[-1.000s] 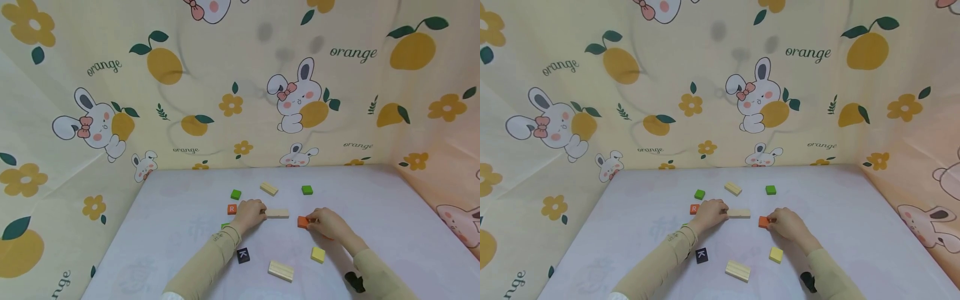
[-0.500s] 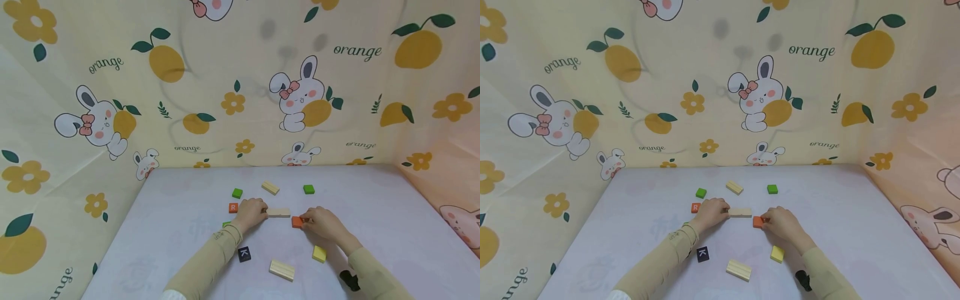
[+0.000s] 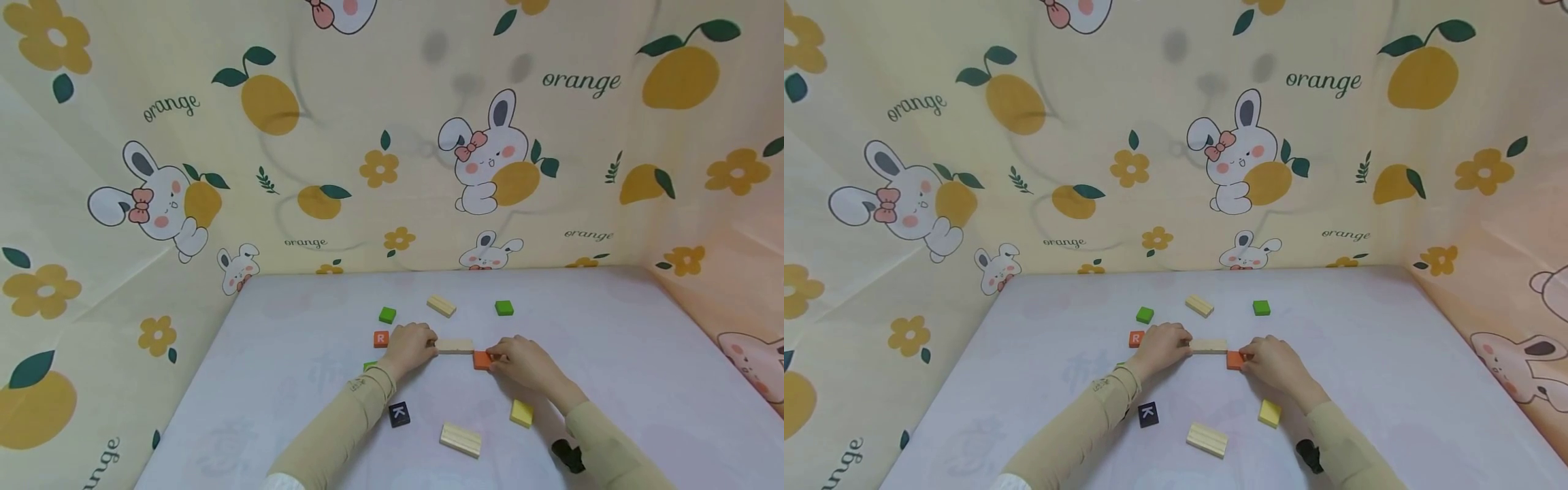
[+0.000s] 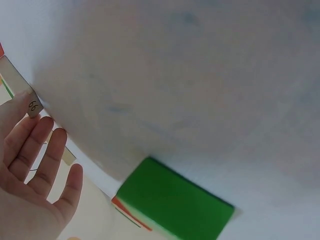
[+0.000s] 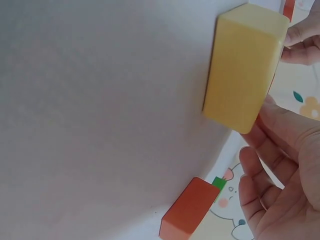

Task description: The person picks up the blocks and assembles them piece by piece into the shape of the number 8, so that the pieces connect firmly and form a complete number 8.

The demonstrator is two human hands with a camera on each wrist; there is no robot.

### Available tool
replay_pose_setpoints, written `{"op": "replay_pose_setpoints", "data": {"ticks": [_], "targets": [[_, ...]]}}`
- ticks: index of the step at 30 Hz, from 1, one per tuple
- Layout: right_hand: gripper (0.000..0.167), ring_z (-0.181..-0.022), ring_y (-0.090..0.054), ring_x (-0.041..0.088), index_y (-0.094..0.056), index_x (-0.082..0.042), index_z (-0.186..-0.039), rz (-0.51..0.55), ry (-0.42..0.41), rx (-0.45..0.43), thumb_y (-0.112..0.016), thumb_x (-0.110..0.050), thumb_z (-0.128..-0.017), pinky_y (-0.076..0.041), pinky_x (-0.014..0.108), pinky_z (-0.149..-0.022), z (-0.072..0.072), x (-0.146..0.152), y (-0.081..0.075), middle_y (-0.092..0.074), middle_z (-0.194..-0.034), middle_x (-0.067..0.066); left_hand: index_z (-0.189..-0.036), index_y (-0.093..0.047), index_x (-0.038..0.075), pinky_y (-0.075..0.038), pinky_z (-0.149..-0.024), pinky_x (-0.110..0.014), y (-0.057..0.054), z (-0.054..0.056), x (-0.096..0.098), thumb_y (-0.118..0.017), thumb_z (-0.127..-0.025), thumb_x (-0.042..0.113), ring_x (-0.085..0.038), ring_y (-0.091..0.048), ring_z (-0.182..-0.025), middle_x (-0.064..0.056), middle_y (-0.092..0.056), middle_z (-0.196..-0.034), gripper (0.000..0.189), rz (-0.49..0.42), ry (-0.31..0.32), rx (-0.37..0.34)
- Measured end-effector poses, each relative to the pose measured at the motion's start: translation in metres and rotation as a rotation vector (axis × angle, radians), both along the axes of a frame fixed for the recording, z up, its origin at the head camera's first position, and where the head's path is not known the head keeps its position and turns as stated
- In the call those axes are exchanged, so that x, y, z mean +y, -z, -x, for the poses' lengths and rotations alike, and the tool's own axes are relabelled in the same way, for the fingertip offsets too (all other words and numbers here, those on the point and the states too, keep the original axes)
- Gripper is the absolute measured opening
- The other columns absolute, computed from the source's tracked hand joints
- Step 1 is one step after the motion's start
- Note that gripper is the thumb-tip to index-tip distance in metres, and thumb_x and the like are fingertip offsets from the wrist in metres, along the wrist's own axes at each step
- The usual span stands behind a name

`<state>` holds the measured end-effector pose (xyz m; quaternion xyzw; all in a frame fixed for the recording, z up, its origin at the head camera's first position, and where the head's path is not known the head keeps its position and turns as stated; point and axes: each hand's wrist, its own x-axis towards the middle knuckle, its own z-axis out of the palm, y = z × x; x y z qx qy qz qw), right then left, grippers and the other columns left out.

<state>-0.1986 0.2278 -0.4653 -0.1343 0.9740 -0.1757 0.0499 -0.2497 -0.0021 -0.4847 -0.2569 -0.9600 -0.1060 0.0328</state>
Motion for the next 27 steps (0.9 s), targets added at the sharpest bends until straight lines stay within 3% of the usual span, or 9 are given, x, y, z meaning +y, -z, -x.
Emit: {"op": "replay_pose_setpoints", "data": {"ticks": [27], "targets": [[0.026, -0.083, -0.059, 0.017, -0.071, -0.006, -0.103, -0.043, 0.013, 0.026, -0.071, -0.016, -0.079, -0.050, 0.039, -0.076, -0.0016, -0.0019, -0.0009, -0.069, -0.094, 0.003, -0.099, -0.072, 0.021, -0.044, -0.067, -0.027, 0.0002, 0.0013, 0.0012, -0.069, -0.081, 0.033, -0.007, -0.056, -0.073, 0.008, -0.068, -0.086, 0.022, 0.015, -0.001, -0.009]]}}
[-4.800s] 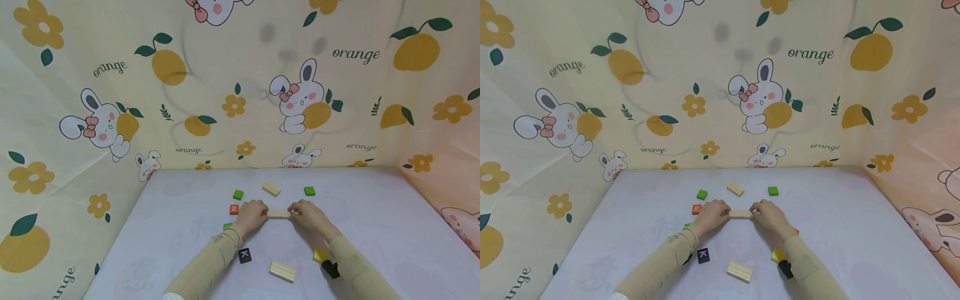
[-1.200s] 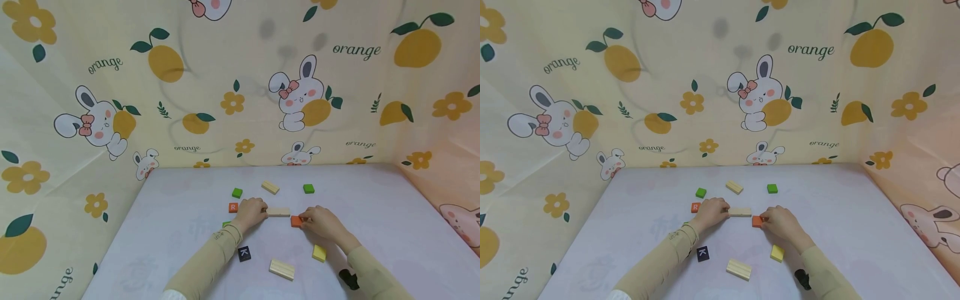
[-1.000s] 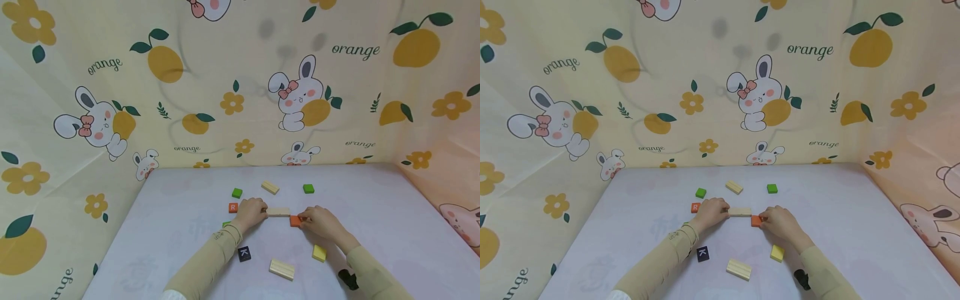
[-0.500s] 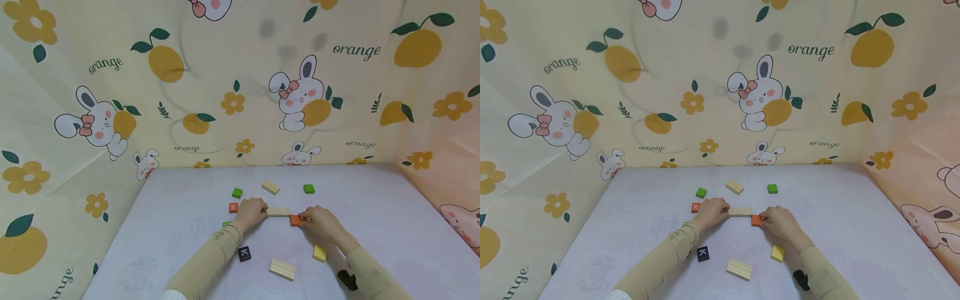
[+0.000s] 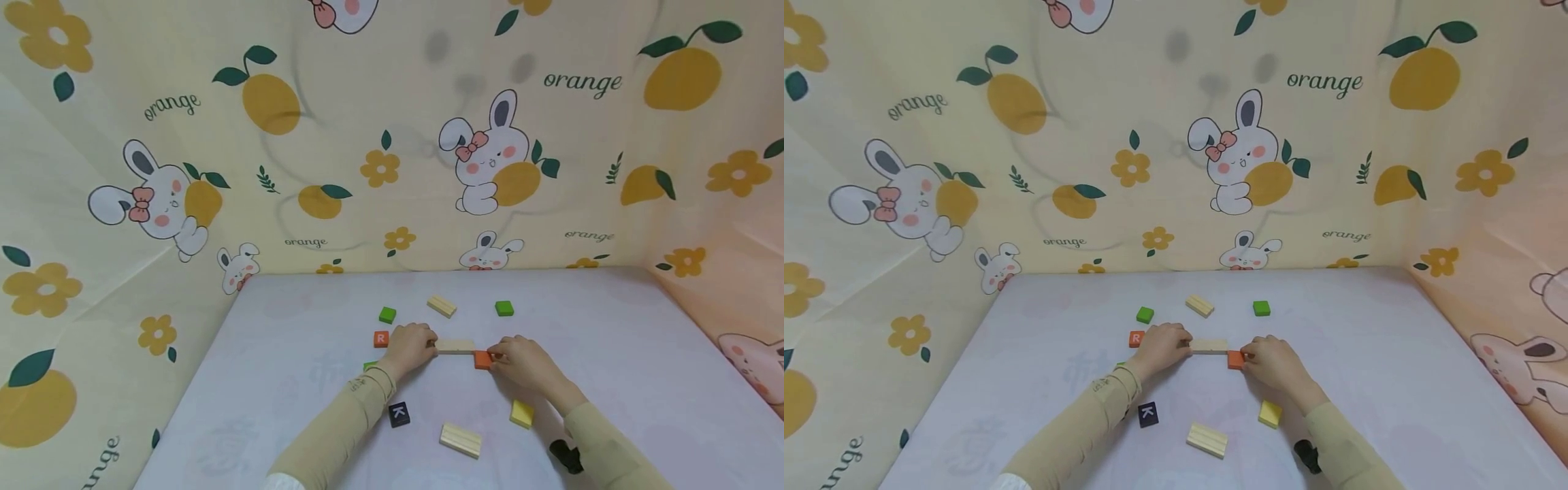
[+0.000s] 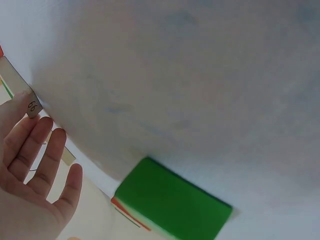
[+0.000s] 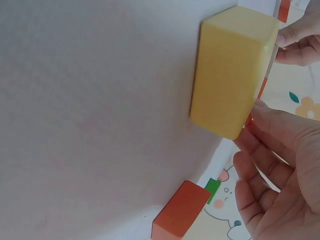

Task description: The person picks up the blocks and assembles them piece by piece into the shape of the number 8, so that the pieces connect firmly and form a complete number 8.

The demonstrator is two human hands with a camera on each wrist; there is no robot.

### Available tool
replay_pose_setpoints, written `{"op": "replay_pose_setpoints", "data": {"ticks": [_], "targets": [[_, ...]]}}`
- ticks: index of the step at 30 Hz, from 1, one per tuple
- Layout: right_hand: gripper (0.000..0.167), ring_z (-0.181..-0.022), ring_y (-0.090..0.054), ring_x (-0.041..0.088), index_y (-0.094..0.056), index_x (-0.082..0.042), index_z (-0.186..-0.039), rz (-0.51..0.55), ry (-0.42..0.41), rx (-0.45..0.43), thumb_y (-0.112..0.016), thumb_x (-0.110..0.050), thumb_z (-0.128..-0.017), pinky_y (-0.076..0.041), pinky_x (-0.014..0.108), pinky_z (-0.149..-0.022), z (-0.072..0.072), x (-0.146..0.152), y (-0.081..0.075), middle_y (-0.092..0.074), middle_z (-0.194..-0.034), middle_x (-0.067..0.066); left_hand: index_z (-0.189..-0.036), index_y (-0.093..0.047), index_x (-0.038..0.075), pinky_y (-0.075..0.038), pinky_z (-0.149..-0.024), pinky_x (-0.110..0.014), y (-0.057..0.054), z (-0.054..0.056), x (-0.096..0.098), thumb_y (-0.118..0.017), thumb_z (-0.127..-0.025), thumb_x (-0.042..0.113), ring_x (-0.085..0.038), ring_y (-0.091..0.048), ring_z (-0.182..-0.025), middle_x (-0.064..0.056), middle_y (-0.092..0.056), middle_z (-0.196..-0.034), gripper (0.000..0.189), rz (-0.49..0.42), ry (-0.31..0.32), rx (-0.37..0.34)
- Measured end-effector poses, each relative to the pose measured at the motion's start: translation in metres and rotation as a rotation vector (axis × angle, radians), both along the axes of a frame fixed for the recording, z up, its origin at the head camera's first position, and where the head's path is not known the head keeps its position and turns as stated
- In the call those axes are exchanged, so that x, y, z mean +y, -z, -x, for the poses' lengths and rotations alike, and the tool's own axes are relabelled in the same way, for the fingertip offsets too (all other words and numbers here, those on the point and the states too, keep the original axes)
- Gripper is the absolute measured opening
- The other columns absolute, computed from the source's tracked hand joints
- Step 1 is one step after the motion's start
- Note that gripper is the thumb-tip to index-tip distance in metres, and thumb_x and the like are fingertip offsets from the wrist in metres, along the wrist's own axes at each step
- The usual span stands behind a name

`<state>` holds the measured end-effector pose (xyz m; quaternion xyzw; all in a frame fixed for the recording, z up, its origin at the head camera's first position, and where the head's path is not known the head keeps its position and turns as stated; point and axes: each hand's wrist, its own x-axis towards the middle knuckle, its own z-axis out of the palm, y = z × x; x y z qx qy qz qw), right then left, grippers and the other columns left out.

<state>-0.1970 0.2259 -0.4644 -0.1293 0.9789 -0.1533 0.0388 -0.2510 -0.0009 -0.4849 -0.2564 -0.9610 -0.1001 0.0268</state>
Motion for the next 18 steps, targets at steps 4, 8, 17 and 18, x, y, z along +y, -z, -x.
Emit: {"op": "replay_pose_setpoints", "data": {"ticks": [4, 8, 17, 18], "targets": [[0.025, -0.083, -0.059, 0.018, -0.071, -0.005, -0.102, 0.007, -0.012, 0.005, -0.071, -0.014, -0.079, -0.050, 0.040, -0.076, -0.0011, -0.0018, -0.0017, -0.069, -0.093, 0.004, -0.100, -0.072, 0.020, -0.044, -0.068, -0.027, -0.0011, -0.0008, -0.0014, -0.069, -0.082, 0.032, -0.008, -0.058, -0.075, 0.007, -0.068, -0.088, 0.022, -0.004, 0.003, -0.004], [0.025, -0.083, -0.060, 0.018, -0.071, -0.005, -0.102, 0.010, -0.005, -0.004, -0.071, -0.013, -0.079, -0.050, 0.041, -0.077, -0.0021, -0.0023, -0.0026, -0.069, -0.093, 0.004, -0.100, -0.072, 0.020, -0.044, -0.069, -0.028, -0.0020, -0.0016, -0.0013, -0.069, -0.082, 0.033, -0.009, -0.058, -0.076, 0.007, -0.068, -0.089, 0.022, -0.001, 0.006, -0.005], [0.027, -0.083, -0.060, 0.018, -0.070, -0.004, -0.105, 0.012, -0.013, 0.013, -0.070, -0.017, -0.080, -0.051, 0.040, -0.076, -0.0001, 0.0004, 0.0014, -0.068, -0.093, 0.003, -0.099, -0.072, 0.020, -0.044, -0.069, -0.027, -0.0007, -0.0019, -0.0016, -0.069, -0.082, 0.032, -0.008, -0.058, -0.074, 0.007, -0.068, -0.087, 0.021, -0.005, 0.008, 0.010], [0.028, -0.083, -0.060, 0.017, -0.069, -0.004, -0.106, 0.012, -0.016, 0.016, -0.069, -0.017, -0.081, -0.051, 0.040, -0.076, -0.0002, 0.0009, 0.0016, -0.068, -0.093, 0.003, -0.099, -0.072, 0.020, -0.044, -0.068, -0.027, -0.0007, -0.0019, -0.0017, -0.068, -0.082, 0.032, -0.008, -0.057, -0.074, 0.007, -0.068, -0.087, 0.021, -0.003, 0.009, 0.013]]}}
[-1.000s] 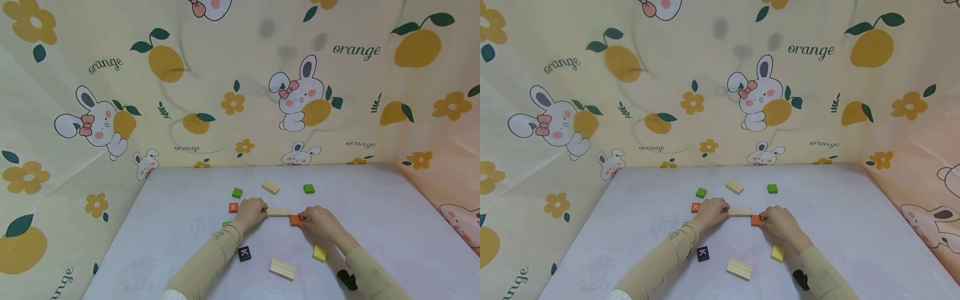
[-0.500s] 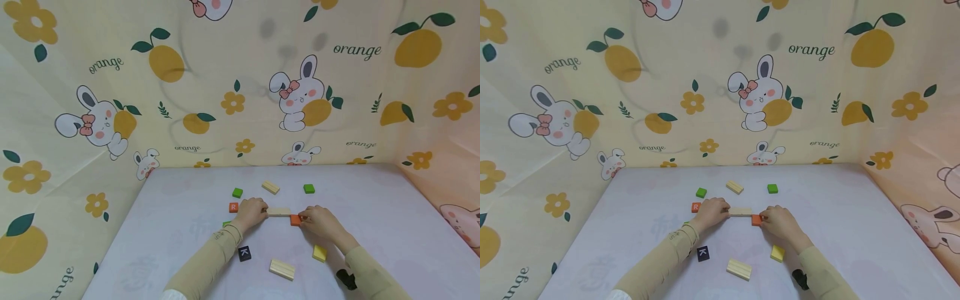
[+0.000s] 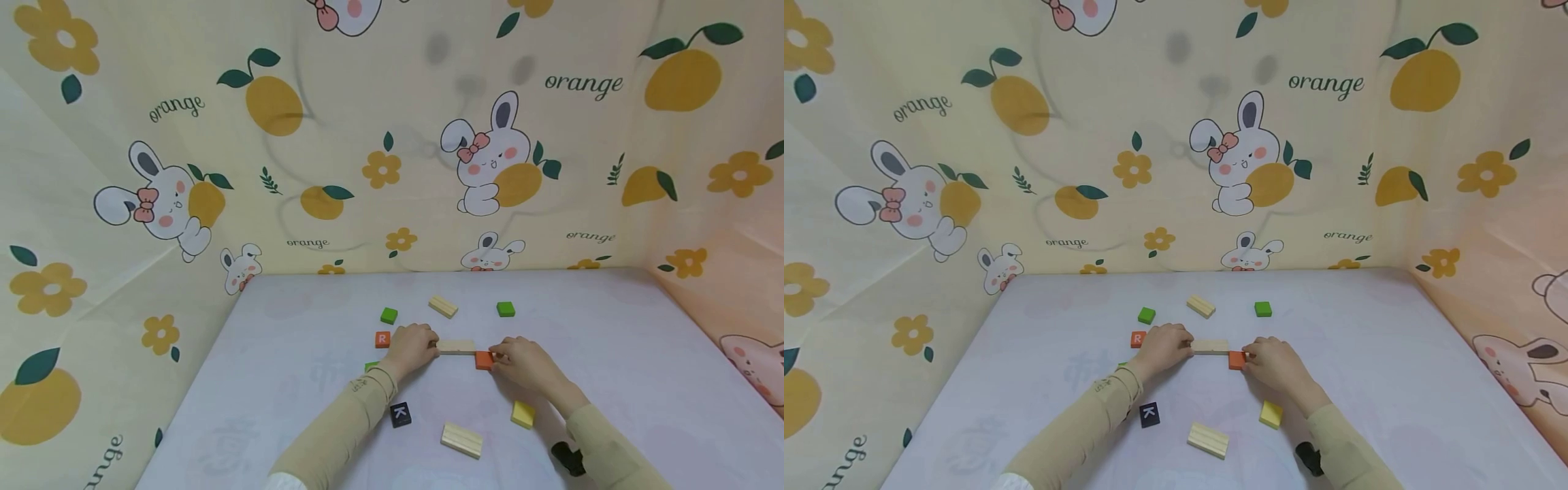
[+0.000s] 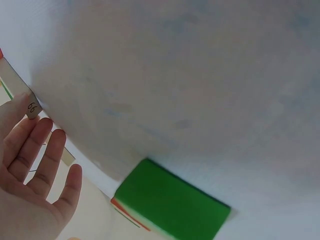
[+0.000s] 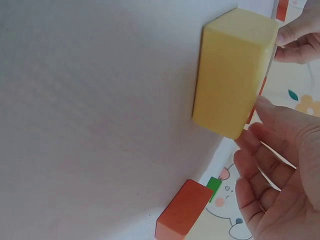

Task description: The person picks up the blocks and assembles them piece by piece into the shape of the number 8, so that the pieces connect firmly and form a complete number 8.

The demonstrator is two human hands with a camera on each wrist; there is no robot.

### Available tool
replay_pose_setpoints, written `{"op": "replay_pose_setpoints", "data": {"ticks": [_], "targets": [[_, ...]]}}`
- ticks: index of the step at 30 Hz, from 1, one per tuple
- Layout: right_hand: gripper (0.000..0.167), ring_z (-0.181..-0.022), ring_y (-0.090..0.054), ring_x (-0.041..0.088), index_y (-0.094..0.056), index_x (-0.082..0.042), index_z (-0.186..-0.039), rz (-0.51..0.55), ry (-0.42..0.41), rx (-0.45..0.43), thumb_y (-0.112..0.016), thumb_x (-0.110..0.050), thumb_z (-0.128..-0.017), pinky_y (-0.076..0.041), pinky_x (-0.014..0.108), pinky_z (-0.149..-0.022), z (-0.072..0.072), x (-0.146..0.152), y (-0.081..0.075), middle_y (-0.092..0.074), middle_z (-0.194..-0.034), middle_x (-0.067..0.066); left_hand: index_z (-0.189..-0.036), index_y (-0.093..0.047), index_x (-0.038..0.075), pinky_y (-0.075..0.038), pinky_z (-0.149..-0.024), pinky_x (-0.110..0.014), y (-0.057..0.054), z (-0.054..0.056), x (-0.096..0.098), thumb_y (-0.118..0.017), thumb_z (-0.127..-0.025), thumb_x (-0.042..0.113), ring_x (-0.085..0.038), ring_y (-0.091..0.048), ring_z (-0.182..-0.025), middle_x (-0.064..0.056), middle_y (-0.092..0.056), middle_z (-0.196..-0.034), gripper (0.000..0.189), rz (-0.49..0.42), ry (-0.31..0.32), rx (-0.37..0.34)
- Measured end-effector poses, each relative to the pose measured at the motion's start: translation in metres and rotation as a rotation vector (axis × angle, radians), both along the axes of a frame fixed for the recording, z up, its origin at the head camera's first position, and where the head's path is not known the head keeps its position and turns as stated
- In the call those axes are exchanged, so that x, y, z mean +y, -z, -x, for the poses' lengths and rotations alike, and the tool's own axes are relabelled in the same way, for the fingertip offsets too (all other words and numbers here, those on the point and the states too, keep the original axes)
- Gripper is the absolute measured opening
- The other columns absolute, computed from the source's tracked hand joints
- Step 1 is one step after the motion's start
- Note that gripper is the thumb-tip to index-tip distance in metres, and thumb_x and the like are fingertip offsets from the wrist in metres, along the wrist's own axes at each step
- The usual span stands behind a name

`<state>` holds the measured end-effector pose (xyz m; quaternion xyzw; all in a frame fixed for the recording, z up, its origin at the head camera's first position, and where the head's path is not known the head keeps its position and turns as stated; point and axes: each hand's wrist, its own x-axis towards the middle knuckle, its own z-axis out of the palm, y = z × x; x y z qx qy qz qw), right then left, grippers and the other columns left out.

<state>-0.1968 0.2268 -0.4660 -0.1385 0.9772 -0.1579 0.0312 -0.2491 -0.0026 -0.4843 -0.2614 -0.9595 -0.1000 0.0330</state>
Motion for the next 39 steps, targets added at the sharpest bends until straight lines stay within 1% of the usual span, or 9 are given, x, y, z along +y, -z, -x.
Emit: {"op": "replay_pose_setpoints", "data": {"ticks": [6, 13, 18, 28, 34, 39], "targets": [[0.032, -0.084, -0.059, 0.016, -0.067, -0.005, -0.111, 0.016, 0.012, -0.003, -0.067, -0.023, -0.084, -0.050, 0.040, -0.076, -0.003, 0.004, -0.004, -0.067, -0.094, 0.002, -0.098, -0.073, 0.020, -0.041, -0.066, -0.025, 0.001, 0.000, 0.000, -0.069, -0.082, 0.032, -0.007, -0.055, -0.071, 0.007, -0.067, -0.085, 0.020, -0.001, -0.002, 0.002], [0.035, -0.074, -0.053, 0.012, -0.065, -0.004, -0.114, 0.012, 0.028, -0.007, -0.065, -0.024, -0.085, -0.046, 0.031, -0.066, -0.006, 0.016, -0.011, -0.065, -0.088, 0.000, -0.097, -0.073, 0.020, -0.040, -0.065, -0.025, 0.001, 0.000, 0.000, -0.069, -0.081, 0.033, -0.007, -0.054, -0.071, 0.008, -0.067, -0.084, 0.021, -0.005, -0.002, 0.003], [0.035, -0.073, -0.051, 0.012, -0.065, -0.003, -0.114, 0.025, 0.033, -0.029, -0.064, -0.025, -0.086, -0.043, 0.026, -0.061, -0.011, 0.032, -0.015, -0.064, -0.088, 0.001, -0.095, -0.073, 0.021, -0.040, -0.065, -0.025, 0.003, 0.001, 0.000, -0.070, -0.081, 0.033, -0.006, -0.054, -0.070, 0.008, -0.066, -0.082, 0.019, -0.010, 0.000, 0.003], [0.033, -0.074, -0.052, 0.011, -0.067, -0.002, -0.106, 0.091, 0.019, -0.042, -0.066, -0.027, -0.083, -0.042, 0.027, -0.061, -0.027, 0.067, -0.016, -0.064, -0.089, 0.002, -0.096, -0.073, 0.020, -0.041, -0.065, -0.025, 0.003, 0.000, 0.000, -0.070, -0.081, 0.033, -0.006, -0.054, -0.069, 0.008, -0.066, -0.083, 0.019, -0.009, 0.002, 0.020], [0.033, -0.073, -0.051, 0.009, -0.068, -0.005, -0.102, 0.101, 0.028, -0.048, -0.067, -0.031, -0.083, -0.041, 0.025, -0.061, -0.033, 0.080, -0.013, -0.065, -0.091, 0.002, -0.097, -0.073, 0.020, -0.040, -0.064, -0.024, 0.002, -0.001, 0.000, -0.069, -0.081, 0.032, -0.006, -0.054, -0.069, 0.008, -0.067, -0.083, 0.020, -0.006, 0.000, 0.026], [0.029, -0.073, -0.049, 0.010, -0.068, -0.007, -0.096, 0.100, 0.032, -0.059, -0.071, -0.030, -0.078, -0.040, 0.027, -0.061, -0.035, 0.085, -0.010, -0.065, -0.090, 0.001, -0.097, -0.073, 0.020, -0.040, -0.064, -0.024, 0.001, 0.000, 0.000, -0.069, -0.081, 0.032, -0.007, -0.055, -0.070, 0.008, -0.067, -0.083, 0.020, -0.007, 0.003, 0.034]]}}
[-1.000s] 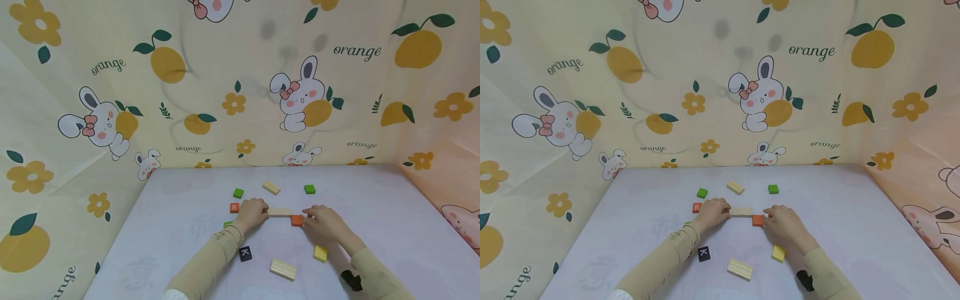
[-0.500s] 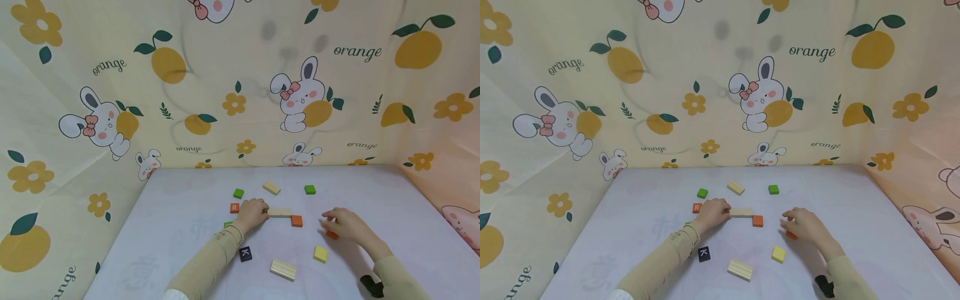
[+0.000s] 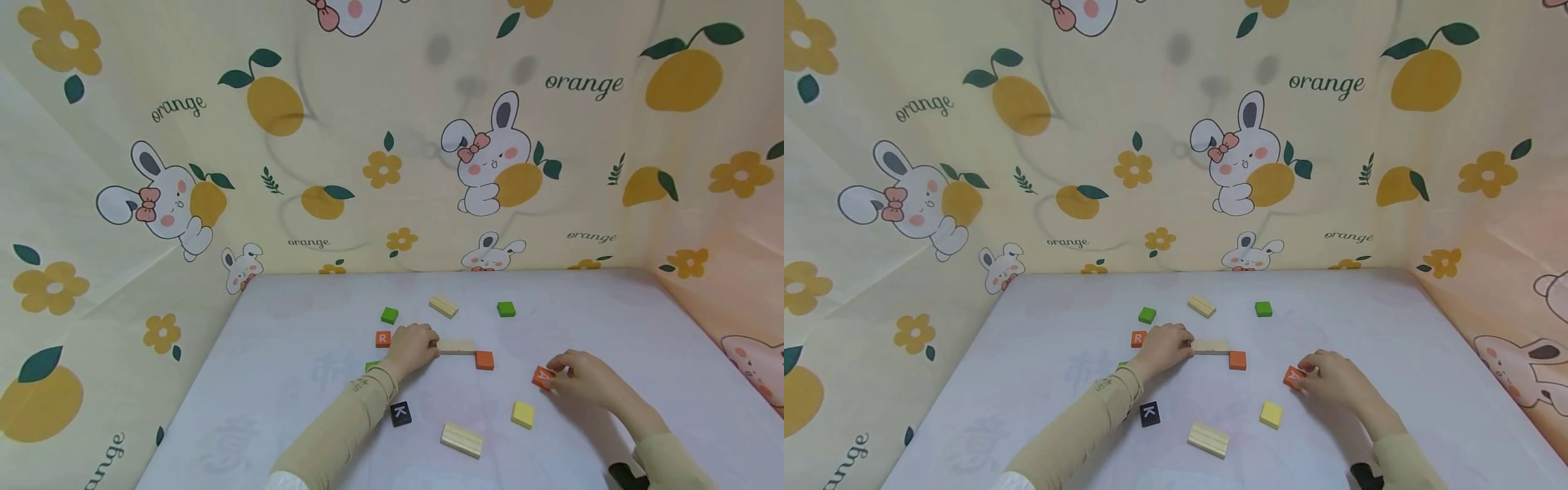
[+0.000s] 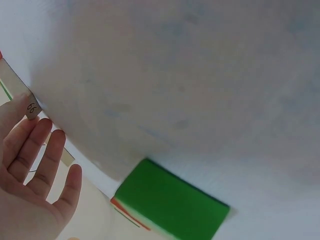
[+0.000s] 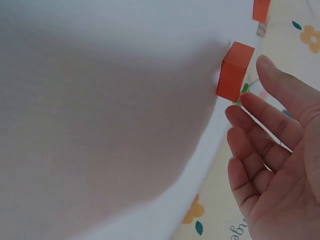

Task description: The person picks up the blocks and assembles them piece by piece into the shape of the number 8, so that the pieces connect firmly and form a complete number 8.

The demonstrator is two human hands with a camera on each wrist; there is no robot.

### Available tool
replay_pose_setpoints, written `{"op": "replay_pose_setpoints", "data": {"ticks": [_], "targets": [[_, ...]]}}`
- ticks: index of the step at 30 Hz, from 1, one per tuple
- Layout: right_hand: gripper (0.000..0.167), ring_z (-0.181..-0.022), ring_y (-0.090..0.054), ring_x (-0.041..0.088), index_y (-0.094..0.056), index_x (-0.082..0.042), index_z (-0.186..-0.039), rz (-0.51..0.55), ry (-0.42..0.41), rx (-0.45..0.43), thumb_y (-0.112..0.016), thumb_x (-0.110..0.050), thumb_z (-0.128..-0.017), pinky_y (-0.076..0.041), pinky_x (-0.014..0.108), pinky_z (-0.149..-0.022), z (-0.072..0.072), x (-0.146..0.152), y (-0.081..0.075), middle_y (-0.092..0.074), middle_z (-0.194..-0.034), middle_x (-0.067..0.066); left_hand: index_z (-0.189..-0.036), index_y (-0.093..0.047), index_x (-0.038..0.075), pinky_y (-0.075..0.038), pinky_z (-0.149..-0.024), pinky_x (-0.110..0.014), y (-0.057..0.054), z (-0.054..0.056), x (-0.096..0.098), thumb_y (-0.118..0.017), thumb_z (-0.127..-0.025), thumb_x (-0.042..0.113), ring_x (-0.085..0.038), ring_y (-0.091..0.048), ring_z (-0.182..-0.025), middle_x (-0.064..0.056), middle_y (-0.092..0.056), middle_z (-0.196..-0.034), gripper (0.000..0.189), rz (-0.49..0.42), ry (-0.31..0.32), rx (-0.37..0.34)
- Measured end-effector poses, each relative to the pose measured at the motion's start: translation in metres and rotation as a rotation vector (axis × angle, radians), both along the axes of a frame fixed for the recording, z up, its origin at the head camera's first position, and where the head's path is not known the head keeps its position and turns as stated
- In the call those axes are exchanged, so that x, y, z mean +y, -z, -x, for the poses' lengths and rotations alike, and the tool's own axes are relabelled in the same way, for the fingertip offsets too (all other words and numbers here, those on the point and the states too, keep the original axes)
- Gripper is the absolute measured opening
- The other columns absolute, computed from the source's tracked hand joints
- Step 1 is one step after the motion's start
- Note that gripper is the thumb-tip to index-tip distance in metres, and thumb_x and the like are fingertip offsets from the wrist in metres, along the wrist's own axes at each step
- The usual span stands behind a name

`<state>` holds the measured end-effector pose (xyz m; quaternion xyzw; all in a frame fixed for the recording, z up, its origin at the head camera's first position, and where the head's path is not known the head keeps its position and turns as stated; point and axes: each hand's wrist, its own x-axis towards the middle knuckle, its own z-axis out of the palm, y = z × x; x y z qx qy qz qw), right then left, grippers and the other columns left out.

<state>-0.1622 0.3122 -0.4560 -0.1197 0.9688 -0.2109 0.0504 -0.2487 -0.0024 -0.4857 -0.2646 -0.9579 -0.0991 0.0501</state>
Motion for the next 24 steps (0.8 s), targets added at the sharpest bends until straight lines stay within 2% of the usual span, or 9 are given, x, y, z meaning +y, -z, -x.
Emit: {"op": "replay_pose_setpoints", "data": {"ticks": [7, 15, 24], "targets": [[0.027, -0.073, -0.050, 0.012, -0.067, -0.007, -0.093, 0.010, 0.003, -0.006, -0.074, -0.026, -0.075, -0.040, 0.029, -0.061, -0.002, 0.000, 0.001, -0.064, -0.088, 0.003, -0.097, -0.073, 0.020, -0.040, -0.064, -0.025, -0.001, 0.000, -0.001, -0.069, -0.082, 0.032, -0.007, -0.054, -0.070, 0.008, -0.067, -0.083, 0.020, 0.004, -0.010, -0.012], [0.019, -0.072, -0.049, 0.011, -0.069, -0.008, -0.092, 0.007, 0.029, 0.003, -0.072, -0.020, -0.077, -0.039, 0.027, -0.060, 0.000, -0.001, 0.006, -0.064, -0.085, 0.000, -0.097, -0.073, 0.021, -0.041, -0.065, -0.026, 0.000, 0.000, -0.001, -0.069, -0.081, 0.032, -0.007, -0.056, -0.073, 0.008, -0.068, -0.086, 0.020, 0.009, -0.018, -0.023], [0.019, -0.077, -0.054, 0.016, -0.071, -0.009, -0.095, -0.031, 0.048, -0.012, -0.070, -0.018, -0.079, -0.044, 0.033, -0.064, 0.017, -0.003, 0.005, -0.068, -0.094, 0.006, -0.099, -0.072, 0.021, -0.043, -0.067, -0.026, 0.000, 0.000, 0.000, -0.068, -0.082, 0.033, -0.009, -0.058, -0.076, 0.007, -0.068, -0.089, 0.021, 0.013, -0.015, -0.019]]}}
